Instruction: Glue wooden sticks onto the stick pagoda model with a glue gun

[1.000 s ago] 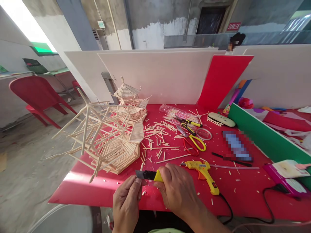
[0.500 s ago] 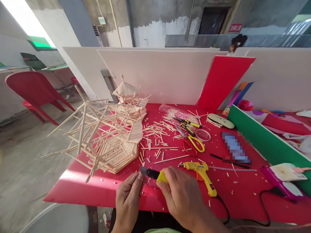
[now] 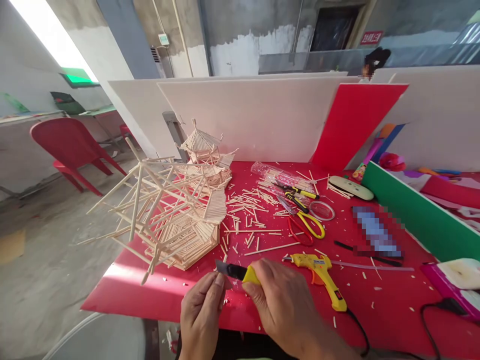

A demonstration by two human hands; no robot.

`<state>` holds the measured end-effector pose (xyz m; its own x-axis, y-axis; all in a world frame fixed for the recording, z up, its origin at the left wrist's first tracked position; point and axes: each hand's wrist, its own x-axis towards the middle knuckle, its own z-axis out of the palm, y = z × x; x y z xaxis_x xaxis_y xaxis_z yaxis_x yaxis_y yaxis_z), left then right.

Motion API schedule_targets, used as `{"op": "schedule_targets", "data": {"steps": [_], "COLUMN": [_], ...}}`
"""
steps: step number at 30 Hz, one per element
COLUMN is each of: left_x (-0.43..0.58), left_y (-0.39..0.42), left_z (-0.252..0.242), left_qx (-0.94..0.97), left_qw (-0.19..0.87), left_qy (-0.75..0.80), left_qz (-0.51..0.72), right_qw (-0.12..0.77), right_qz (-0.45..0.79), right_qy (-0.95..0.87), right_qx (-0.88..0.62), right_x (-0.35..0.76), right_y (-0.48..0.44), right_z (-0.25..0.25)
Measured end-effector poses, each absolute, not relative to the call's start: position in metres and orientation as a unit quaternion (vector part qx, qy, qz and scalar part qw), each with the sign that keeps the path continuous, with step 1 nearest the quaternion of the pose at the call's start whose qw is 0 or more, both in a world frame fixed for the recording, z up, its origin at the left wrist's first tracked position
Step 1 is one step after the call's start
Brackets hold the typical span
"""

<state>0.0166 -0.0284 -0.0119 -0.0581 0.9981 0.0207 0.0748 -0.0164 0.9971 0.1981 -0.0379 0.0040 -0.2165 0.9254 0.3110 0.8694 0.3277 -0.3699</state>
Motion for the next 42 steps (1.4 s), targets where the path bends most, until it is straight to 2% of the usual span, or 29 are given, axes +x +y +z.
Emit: {"op": "schedule_targets", "data": {"steps": [3,7,11,13,18,20,27,33,42], "left_x": [0.016,0.012,0.006,0.005,0.01,0.012,0.011,0.012,0.017], "left_y": [-0.028,-0.034,-0.04,-0.039,-0.029,-0.027,-0.032,-0.033,-0.031], "left_z": [-0.012,-0.009,-0.004,-0.005,-0.011,-0.013,-0.017,-0.015,-0.012], "left_qx": [0.513,0.502,0.506,0.498,0.482,0.496,0.474,0.484,0.491], "left_qw": [0.453,0.467,0.463,0.473,0.5,0.5,0.531,0.515,0.475], "left_qy": [0.533,0.534,0.529,0.529,0.525,0.518,0.503,0.503,0.519], "left_qz": [0.498,0.495,0.5,0.498,0.492,0.485,0.49,0.498,0.513], "right_qw": [0.246,0.255,0.227,0.22,0.237,0.238,0.263,0.268,0.272], "right_qz": [0.052,-0.038,-0.125,-0.13,0.042,0.068,-0.024,-0.092,-0.104], "right_qy": [-0.785,-0.798,-0.682,-0.614,-0.777,-0.795,-0.789,-0.785,-0.783], "right_qx": [-0.566,-0.545,-0.684,-0.747,-0.582,-0.554,-0.555,-0.55,-0.55], "right_x": [0.176,0.185,0.229,0.243,0.205,0.184,0.179,0.183,0.186], "right_y": [-0.046,-0.032,-0.009,-0.007,-0.037,-0.048,-0.046,-0.041,-0.036], "right_z": [-0.004,-0.017,-0.014,-0.006,0.007,0.005,-0.007,-0.014,-0.015]}}
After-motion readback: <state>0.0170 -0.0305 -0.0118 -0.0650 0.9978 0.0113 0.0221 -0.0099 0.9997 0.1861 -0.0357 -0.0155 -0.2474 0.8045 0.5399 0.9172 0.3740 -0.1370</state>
